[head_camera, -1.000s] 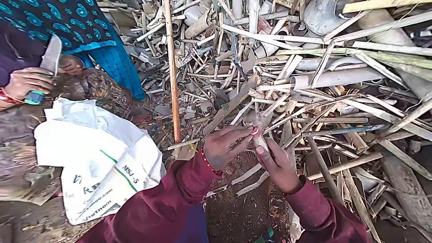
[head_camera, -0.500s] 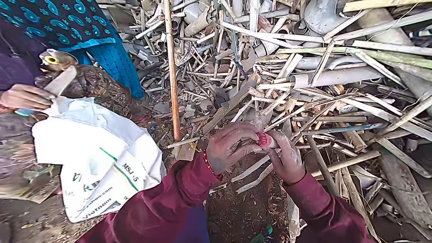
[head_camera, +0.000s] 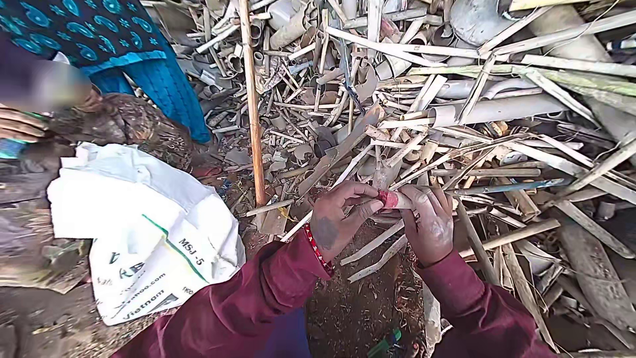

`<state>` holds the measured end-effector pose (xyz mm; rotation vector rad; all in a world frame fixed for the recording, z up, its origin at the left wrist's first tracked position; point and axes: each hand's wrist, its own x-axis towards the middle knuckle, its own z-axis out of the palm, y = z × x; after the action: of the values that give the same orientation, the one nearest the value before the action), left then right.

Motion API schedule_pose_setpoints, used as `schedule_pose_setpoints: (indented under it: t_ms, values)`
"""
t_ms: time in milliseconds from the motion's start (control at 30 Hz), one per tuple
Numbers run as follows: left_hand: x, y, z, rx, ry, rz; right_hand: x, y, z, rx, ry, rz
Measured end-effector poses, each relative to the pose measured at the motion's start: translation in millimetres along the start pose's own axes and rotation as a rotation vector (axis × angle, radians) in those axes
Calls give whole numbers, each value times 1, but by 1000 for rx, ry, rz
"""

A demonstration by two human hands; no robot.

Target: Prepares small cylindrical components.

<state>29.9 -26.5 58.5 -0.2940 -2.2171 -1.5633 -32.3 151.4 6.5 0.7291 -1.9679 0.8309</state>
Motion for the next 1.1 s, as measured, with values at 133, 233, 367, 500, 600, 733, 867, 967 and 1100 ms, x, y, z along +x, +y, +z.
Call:
schedule_pose_setpoints:
  t_ms: [133, 233, 367, 500, 600, 733, 867, 967, 1100]
  values:
    - [4, 1, 0, -134, -32, -241, -1, -3, 2, -89, 15, -73]
    - [6, -5, -1, -202, -56, -301, -1, -5, 3, -117, 1, -106]
    - [7, -16, 0, -97, -28, -154, 0, -8, 5, -161, -22, -143]
    - [16, -29, -9, 54, -60, 92, 4, -17, -6, 166, -379, 137]
    - [21, -37, -15, 65, -89, 163, 14, -9, -17, 766, -773, 592]
    - [21, -44, -16, 111, -79, 81, 16, -3, -21, 1365, -1014, 958]
    - [24, -43, -14, 145, -111, 7, 17, -9, -23, 1492, -1050, 1111]
    - [25, -38, -17, -49, -141, -76, 22, -14, -28, 1479, -1017, 1245]
    - [24, -35, -20, -273, -219, -108, 26, -19, -33, 1482, -970, 1356]
